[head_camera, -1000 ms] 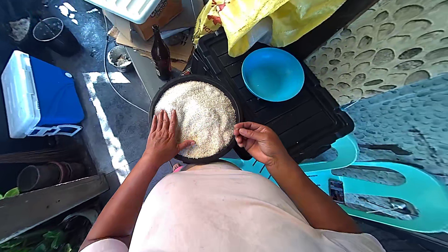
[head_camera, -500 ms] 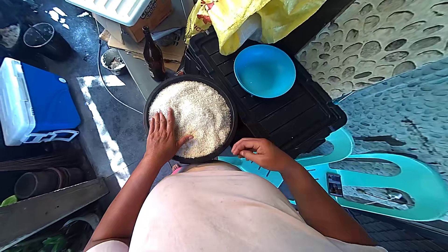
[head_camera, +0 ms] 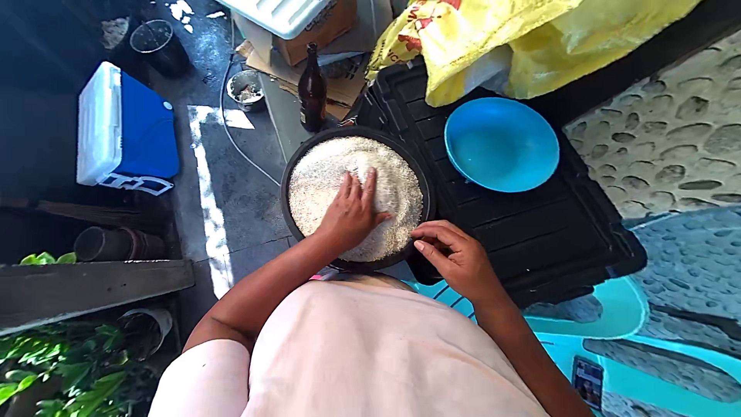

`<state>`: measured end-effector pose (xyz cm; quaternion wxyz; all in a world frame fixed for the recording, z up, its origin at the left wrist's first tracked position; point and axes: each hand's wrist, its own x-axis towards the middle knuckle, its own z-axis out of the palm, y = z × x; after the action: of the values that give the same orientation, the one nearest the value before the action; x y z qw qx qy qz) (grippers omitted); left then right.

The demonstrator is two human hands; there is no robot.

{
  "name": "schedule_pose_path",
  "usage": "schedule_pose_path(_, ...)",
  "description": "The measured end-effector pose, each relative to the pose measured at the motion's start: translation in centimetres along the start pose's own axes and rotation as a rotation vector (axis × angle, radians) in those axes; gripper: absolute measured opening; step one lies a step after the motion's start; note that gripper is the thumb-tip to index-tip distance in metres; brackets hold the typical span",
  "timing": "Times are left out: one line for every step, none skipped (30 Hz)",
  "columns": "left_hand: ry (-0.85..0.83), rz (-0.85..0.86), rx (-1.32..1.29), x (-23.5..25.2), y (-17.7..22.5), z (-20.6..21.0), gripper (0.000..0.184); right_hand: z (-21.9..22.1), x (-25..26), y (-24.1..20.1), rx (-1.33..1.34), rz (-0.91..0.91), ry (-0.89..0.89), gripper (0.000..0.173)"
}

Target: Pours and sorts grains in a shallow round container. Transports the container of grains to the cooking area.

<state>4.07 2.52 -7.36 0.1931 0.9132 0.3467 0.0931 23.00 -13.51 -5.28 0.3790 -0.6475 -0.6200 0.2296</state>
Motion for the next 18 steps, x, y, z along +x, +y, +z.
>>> schedule_pose_path(0.004, 0.015, 0.005, 0.4, 0.2, 0.3, 0.090, 0.3, 0.4, 0.0, -0.107, -0.037, 0.016, 0.026)
schedule_pose_path(-0.008, 0.025, -0.007, 0.7, 0.5, 0.2, 0.087, 0.6, 0.7, 0.1, -0.185, -0.072, 0.026, 0.027)
schedule_pose_path(-0.024, 0.037, -0.033, 1.0, 0.7, 0.0, 0.083, 0.9, 1.0, 0.2, -0.251, -0.101, 0.029, 0.029)
schedule_pose_path(-0.053, 0.049, -0.065, 1.1, 0.9, -0.5, 0.080, 1.2, 1.4, 0.4, -0.296, -0.124, 0.024, 0.030)
schedule_pose_path(-0.098, 0.064, -0.088, 1.2, 1.0, -1.2, 0.075, 1.4, 1.7, 0.6, -0.319, -0.135, 0.013, 0.031)
schedule_pose_path(-0.146, 0.082, -0.098, 1.3, 1.0, -2.1, 0.069, 1.4, 2.0, 0.6, -0.326, -0.137, 0.000, 0.032)
schedule_pose_path(-0.168, 0.109, -0.105, 1.3, 0.8, -3.1, 0.061, 1.5, 2.3, 0.6, -0.320, -0.138, -0.006, 0.032)
schedule_pose_path(-0.153, 0.141, -0.117, 1.2, 0.4, -3.9, 0.051, 1.5, 2.5, 0.5, -0.310, -0.139, -0.005, 0.032)
schedule_pose_path(-0.112, 0.168, -0.132, 1.0, -0.2, -4.6, 0.041, 1.4, 2.8, 0.4, -0.303, -0.135, -0.002, 0.032)
schedule_pose_path(-0.055, 0.186, -0.156, 0.7, -1.0, -5.2, 0.033, 1.3, 3.0, 0.4, -0.304, -0.131, 0.003, 0.033)
schedule_pose_path(0.014, 0.193, -0.186, 0.3, -1.8, -5.7, 0.027, 1.3, 3.3, 0.3, -0.311, -0.122, 0.005, 0.035)
schedule_pose_path(0.070, 0.180, -0.215, -0.2, -2.7, -6.1, 0.022, 1.2, 3.7, 0.3, -0.325, -0.109, -0.003, 0.039)
schedule_pose_path(0.104, 0.154, -0.237, -0.8, -3.5, -6.6, 0.021, 1.2, 4.1, 0.4, -0.342, -0.088, -0.022, 0.044)
schedule_pose_path(0.122, 0.124, -0.250, -1.3, -4.4, -6.9, 0.020, 1.1, 4.5, 0.4, -0.355, -0.059, -0.049, 0.050)
schedule_pose_path(0.138, 0.099, -0.252, -1.9, -5.2, -6.9, 0.020, 1.2, 4.9, 0.5, -0.368, -0.026, -0.078, 0.056)
schedule_pose_path(0.163, 0.086, -0.247, -2.5, -6.0, -6.6, 0.019, 1.3, 5.2, 0.6, -0.380, -0.002, -0.098, 0.059)
schedule_pose_path(0.196, 0.080, -0.242, -3.0, -6.7, -6.2, 0.019, 1.4, 5.6, 0.7, -0.388, 0.019, -0.115, 0.061)
schedule_pose_path(0.236, 0.077, -0.241, -3.5, -7.3, -5.7, 0.019, 1.5, 6.0, 0.7, -0.394, 0.032, -0.127, 0.062)
